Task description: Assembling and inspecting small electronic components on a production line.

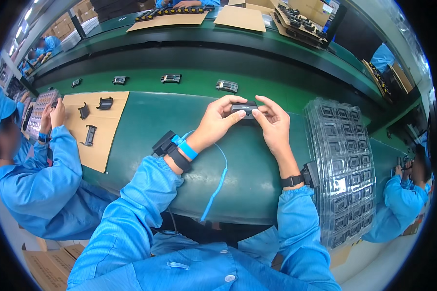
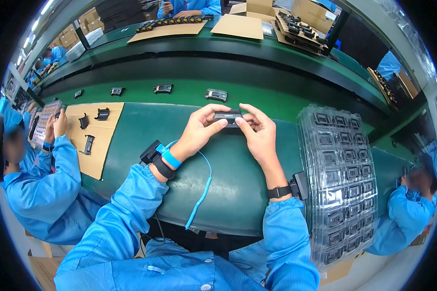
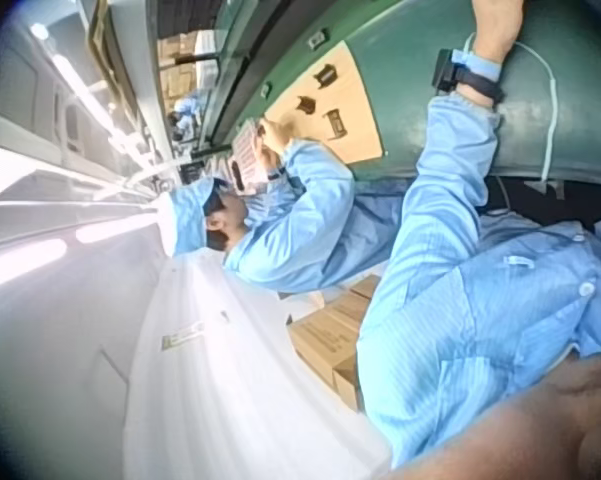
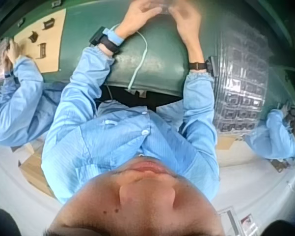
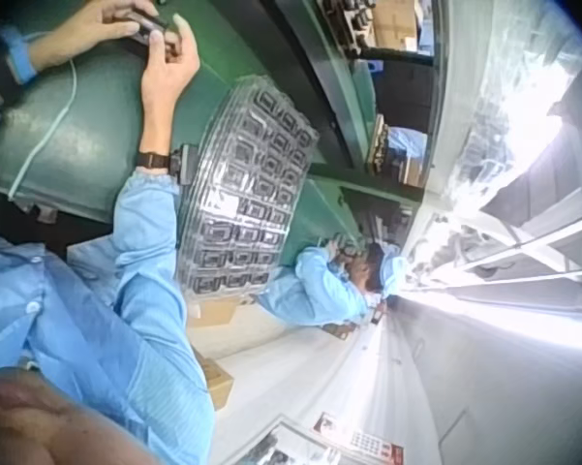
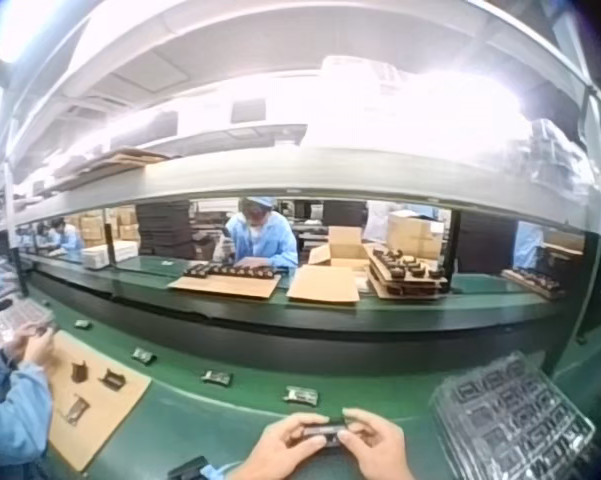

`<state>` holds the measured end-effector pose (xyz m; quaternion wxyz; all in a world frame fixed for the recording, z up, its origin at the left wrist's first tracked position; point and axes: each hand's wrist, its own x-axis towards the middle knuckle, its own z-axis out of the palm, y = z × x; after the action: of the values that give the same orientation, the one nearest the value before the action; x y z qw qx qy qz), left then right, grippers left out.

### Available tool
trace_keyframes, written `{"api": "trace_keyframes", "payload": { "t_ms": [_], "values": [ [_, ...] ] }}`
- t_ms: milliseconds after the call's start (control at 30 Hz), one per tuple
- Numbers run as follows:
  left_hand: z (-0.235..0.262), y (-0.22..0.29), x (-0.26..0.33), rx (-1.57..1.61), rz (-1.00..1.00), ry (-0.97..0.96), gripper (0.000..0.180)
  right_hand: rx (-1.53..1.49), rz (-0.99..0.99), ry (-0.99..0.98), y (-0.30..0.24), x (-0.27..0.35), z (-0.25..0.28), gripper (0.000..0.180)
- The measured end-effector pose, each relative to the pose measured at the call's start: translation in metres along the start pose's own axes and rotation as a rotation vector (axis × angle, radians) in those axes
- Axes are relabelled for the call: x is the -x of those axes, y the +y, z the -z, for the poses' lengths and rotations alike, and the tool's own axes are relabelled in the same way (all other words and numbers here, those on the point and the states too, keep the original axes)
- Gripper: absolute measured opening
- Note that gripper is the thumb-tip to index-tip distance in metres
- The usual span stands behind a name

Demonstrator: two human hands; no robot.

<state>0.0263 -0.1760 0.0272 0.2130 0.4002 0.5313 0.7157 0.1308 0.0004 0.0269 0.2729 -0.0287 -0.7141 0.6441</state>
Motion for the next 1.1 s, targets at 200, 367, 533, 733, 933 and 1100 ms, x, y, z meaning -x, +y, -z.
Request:
{"api": "trace_keyframes", "payload": {
  "t_ms": [200, 367, 533, 733, 933, 1100],
  "values": [
    [0.001, 0.003, -0.001, -0.008, -0.01, 0.043, 0.028, -0.01, 0.021, -0.008, 0.001, 0.0, -0.005, 0.038],
    [-0.002, 0.008, 0.0, -0.033, -0.04, 0.038, 0.027, 0.012, 0.072, 0.002, 0.005, -0.001, -0.005, 0.035],
    [0.001, 0.007, 0.001, -0.076, -0.042, 0.053, 0.028, -0.01, 0.071, -0.002, 0.005, 0.0, -0.008, 0.03],
    [-0.007, 0.008, 0.007, -0.201, -0.11, 0.074, 0.03, -0.015, 0.093, 0.037, 0.002, 0.003, -0.008, 0.026],
    [-0.01, 0.011, 0.008, -0.232, -0.112, 0.097, 0.028, -0.007, 0.081, 0.05, 0.001, 0.004, -0.005, 0.025],
    [-0.007, 0.005, 0.004, -0.113, -0.088, 0.109, 0.026, -0.091, 0.054, 0.054, 0.0, -0.001, -0.007, 0.027]
  ]
}}
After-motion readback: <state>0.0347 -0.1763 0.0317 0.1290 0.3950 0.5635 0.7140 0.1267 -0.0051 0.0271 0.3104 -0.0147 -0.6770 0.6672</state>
